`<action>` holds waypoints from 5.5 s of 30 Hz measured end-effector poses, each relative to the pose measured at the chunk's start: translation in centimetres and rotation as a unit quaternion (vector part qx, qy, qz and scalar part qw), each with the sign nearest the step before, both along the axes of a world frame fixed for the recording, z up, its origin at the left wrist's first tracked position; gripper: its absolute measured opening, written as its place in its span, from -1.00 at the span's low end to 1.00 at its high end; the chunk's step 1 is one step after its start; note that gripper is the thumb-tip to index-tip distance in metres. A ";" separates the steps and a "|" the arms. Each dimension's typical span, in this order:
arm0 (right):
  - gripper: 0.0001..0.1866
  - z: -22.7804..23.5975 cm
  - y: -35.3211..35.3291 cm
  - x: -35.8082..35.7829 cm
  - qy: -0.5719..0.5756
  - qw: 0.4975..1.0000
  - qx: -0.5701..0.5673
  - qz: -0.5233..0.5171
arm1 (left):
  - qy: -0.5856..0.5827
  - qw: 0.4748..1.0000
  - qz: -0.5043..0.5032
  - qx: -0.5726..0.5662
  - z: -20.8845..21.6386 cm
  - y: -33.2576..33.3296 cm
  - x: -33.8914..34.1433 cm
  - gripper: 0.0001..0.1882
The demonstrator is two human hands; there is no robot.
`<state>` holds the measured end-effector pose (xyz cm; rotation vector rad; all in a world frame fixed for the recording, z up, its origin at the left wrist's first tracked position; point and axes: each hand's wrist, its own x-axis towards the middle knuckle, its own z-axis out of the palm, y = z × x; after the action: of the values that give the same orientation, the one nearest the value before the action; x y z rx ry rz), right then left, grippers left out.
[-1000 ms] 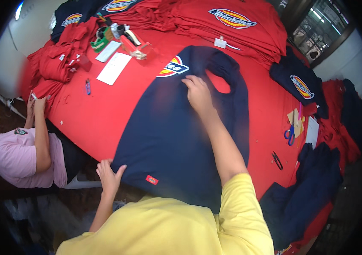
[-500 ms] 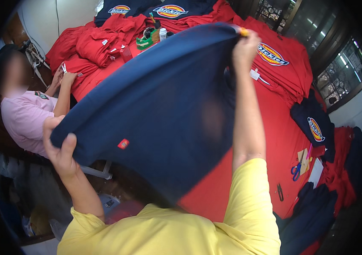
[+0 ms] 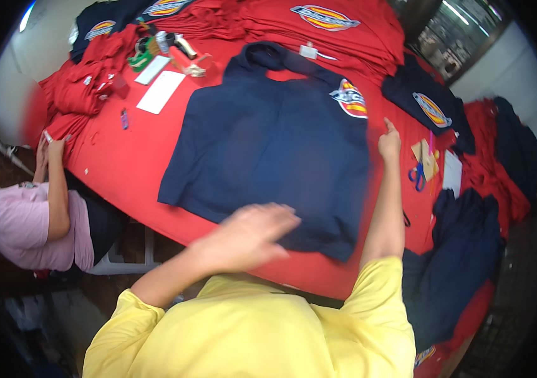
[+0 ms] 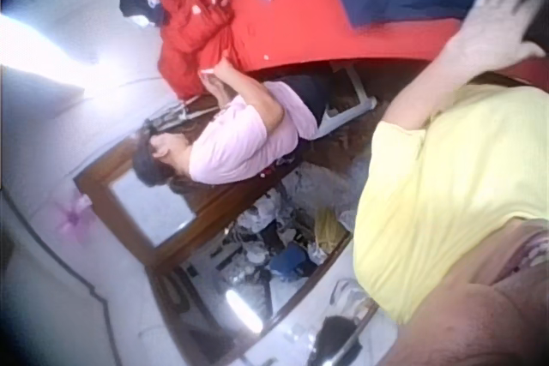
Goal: The person picks up a dark blue tank top from a pile, spreads it on a red table, and folds it. The person performs this action multiple times, ensuring each garment is flattened and folded neatly before placing it aside.
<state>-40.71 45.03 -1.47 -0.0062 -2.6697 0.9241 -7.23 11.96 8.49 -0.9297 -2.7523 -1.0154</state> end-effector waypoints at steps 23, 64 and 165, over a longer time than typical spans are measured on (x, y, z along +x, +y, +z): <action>-0.41 -2.9 -18.4 32.2 0.020 0.948 0.267 0.172 | 0.089 0.971 0.203 -0.094 -13.5 -12.2 -0.5 -0.56; -0.63 3.1 -11.5 28.2 0.008 0.995 0.043 0.090 | 0.105 0.961 0.252 -0.048 -9.6 -17.7 -2.6 -0.68; -0.60 -3.1 -4.2 21.7 -0.084 0.975 0.043 -0.203 | -0.133 0.922 0.363 -0.039 -11.2 -21.1 -10.3 -0.63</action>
<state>-18.97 40.85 -4.61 -0.6124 -2.7028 0.6989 -17.52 -9.11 -2.76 0.2750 -2.9504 -0.9243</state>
